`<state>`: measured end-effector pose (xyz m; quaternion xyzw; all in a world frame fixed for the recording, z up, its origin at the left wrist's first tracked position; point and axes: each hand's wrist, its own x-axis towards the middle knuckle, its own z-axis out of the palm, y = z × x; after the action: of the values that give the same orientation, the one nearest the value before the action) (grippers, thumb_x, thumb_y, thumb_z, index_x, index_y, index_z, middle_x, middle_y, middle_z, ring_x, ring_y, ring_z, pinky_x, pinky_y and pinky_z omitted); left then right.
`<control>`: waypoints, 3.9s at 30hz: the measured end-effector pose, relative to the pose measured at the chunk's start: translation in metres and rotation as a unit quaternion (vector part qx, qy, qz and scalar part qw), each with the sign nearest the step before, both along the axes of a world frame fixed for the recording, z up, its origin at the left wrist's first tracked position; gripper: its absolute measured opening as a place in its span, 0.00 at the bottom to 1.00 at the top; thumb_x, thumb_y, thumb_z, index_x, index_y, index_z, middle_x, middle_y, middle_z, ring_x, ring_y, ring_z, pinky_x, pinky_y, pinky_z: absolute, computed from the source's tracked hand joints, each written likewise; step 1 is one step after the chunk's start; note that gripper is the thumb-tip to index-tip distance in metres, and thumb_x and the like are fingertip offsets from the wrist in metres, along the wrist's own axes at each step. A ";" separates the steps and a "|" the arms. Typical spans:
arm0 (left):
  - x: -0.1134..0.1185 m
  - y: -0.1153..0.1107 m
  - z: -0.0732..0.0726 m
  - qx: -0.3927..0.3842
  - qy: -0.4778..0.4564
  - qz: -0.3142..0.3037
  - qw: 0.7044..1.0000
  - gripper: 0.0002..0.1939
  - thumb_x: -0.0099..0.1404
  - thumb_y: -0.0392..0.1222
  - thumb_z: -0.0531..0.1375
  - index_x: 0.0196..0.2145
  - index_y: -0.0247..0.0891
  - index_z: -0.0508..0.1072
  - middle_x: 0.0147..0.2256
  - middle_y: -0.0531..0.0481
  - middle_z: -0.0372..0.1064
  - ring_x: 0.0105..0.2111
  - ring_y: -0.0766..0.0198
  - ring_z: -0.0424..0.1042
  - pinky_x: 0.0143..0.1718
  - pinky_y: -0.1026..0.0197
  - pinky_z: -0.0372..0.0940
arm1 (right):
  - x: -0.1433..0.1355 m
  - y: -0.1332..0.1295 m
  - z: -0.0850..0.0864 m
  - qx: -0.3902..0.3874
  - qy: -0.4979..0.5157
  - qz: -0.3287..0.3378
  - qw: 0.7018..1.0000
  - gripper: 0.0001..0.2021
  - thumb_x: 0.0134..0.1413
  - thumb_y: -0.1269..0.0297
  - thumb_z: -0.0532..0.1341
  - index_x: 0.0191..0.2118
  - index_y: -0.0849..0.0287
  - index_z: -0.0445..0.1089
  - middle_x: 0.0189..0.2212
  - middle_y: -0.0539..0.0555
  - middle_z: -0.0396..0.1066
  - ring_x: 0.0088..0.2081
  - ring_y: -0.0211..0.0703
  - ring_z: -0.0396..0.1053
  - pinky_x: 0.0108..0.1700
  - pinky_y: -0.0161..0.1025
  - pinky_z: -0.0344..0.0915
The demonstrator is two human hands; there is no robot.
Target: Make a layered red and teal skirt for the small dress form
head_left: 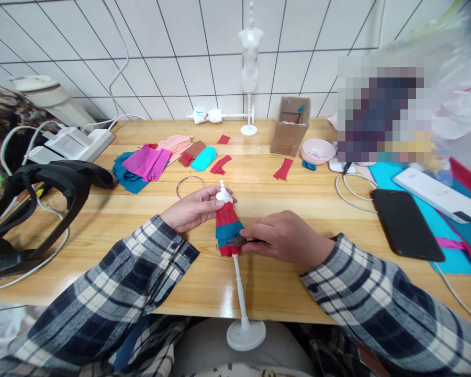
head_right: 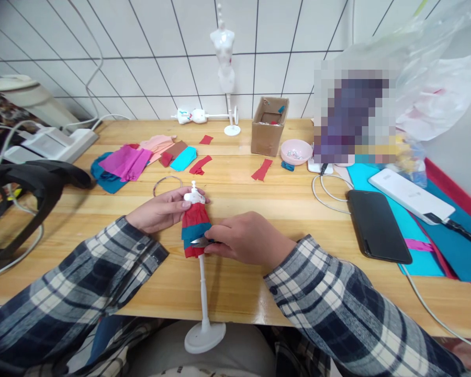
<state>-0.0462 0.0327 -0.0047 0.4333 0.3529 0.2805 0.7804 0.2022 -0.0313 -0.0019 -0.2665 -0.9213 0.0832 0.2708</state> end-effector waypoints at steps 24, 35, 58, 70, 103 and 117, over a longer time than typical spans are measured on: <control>-0.002 0.001 -0.002 -0.004 0.001 0.002 1.000 0.21 0.58 0.36 0.68 0.49 0.37 0.74 0.47 0.44 0.74 0.46 0.62 0.73 0.49 0.62 0.65 | 0.002 0.001 0.002 -0.018 0.013 0.013 1.000 0.12 0.65 0.54 0.58 0.39 0.57 0.73 0.26 0.48 0.74 0.26 0.34 0.67 0.27 0.34 0.52; -0.001 0.001 -0.001 -0.002 0.020 0.004 1.000 0.22 0.56 0.39 0.70 0.48 0.38 0.74 0.45 0.46 0.74 0.44 0.63 0.73 0.46 0.63 0.66 | 0.001 -0.001 0.003 -0.010 -0.011 0.003 1.000 0.13 0.66 0.56 0.56 0.38 0.57 0.73 0.25 0.48 0.74 0.26 0.34 0.68 0.27 0.36 0.51; 0.000 -0.001 0.002 0.021 0.020 0.000 1.000 0.18 0.58 0.39 0.69 0.47 0.37 0.75 0.39 0.48 0.72 0.37 0.66 0.69 0.40 0.65 0.63 | 0.007 0.001 0.006 -0.016 0.006 0.007 1.000 0.12 0.62 0.54 0.60 0.39 0.57 0.73 0.27 0.48 0.77 0.26 0.35 0.71 0.27 0.35 0.54; 0.008 -0.009 0.001 0.194 0.160 0.021 0.968 0.21 0.60 0.56 0.65 0.38 0.34 0.76 0.40 0.43 0.74 0.41 0.55 0.71 0.44 0.58 0.64 | 0.006 0.003 0.005 -0.076 0.083 0.005 0.994 0.12 0.60 0.55 0.62 0.40 0.58 0.73 0.28 0.49 0.77 0.25 0.35 0.71 0.27 0.32 0.59; 0.005 -0.010 0.007 -0.007 -0.004 0.043 0.999 0.23 0.61 0.50 0.66 0.51 0.36 0.71 0.33 0.49 0.74 0.31 0.63 0.73 0.33 0.63 0.68 | 0.004 0.002 0.003 -0.097 0.103 0.016 0.990 0.12 0.58 0.56 0.64 0.39 0.59 0.73 0.28 0.50 0.77 0.25 0.35 0.70 0.27 0.31 0.58; 0.001 -0.010 0.009 -0.044 -0.052 0.025 0.997 0.20 0.57 0.33 0.63 0.48 0.34 0.69 0.37 0.45 0.76 0.35 0.58 0.76 0.38 0.58 0.70 | 0.002 0.001 0.000 -0.065 0.102 -0.002 0.993 0.12 0.60 0.54 0.63 0.41 0.58 0.73 0.28 0.48 0.77 0.25 0.34 0.71 0.28 0.32 0.59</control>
<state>-0.0455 0.0228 0.0042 0.3745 0.3340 0.3063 0.8089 0.2038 -0.0302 -0.0019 -0.2752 -0.8810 0.1694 0.3455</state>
